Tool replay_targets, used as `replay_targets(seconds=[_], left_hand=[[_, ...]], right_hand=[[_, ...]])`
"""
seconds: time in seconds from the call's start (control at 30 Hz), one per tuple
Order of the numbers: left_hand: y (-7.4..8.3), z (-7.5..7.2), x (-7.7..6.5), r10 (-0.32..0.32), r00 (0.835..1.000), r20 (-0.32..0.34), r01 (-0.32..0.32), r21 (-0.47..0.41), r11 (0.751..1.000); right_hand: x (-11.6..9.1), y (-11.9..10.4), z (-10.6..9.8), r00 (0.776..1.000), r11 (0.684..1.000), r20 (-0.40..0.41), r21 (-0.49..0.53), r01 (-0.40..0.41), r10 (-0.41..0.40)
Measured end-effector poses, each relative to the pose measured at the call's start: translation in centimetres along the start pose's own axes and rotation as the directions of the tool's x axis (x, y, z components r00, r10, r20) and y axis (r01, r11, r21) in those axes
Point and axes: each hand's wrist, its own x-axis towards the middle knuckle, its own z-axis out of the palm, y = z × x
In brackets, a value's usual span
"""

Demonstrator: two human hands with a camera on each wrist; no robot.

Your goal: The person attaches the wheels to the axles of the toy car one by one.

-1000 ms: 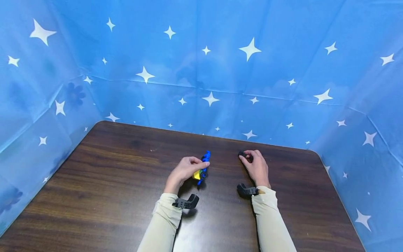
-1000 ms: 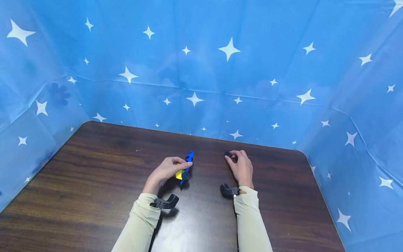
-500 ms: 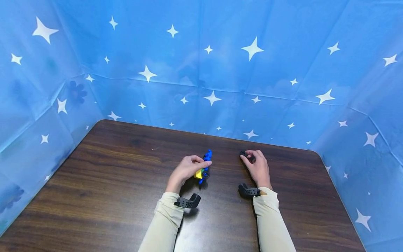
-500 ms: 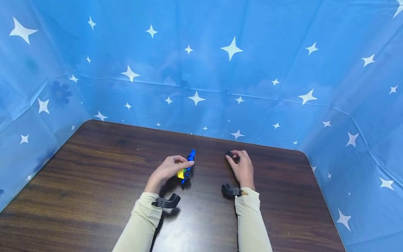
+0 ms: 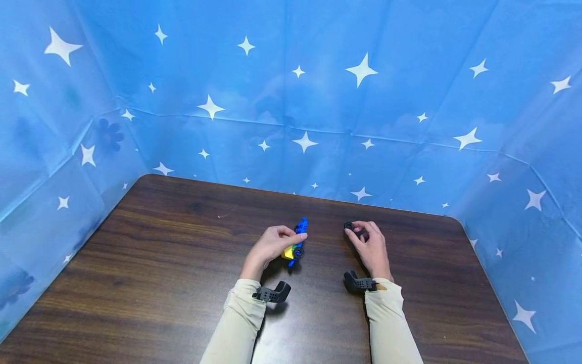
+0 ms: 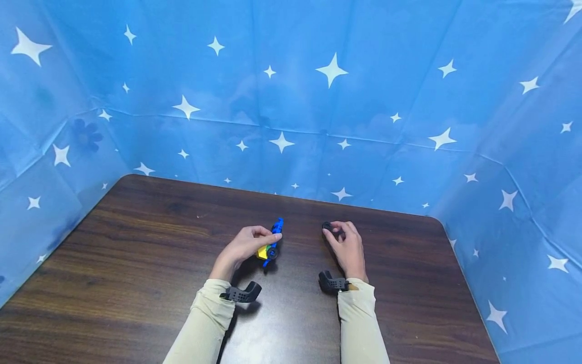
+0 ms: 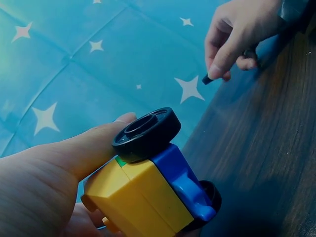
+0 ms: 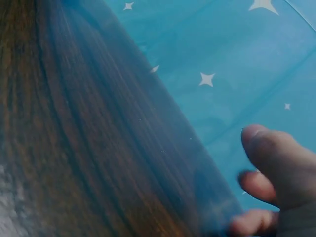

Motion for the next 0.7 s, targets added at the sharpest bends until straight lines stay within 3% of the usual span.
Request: replay_targets(seconds=[0.17,0.43,0.7], left_hand=[[0.0,0.1,0.0,0.002,1.0,0.008,-0.002,-0.002,1.0],[0.3,0.4,0.0,0.034,0.999,-0.005,-0.034,-0.006,0.999],[0.5,0.7,0.0,0.083,0.995,-0.052,-0.086,-0.054,0.995]], right_hand=[[-0.2,-0.6,-0.2,1.0,0.996,0.016,0.084,0.011,-0.012],[-0.2,-2.5,-0.6,0.983,0.971,0.083,0.188,0.147,-0.165],[-0.5,-5.6,-0.9,0.937,0.935,0.123,0.183,0.302,-0.327]])
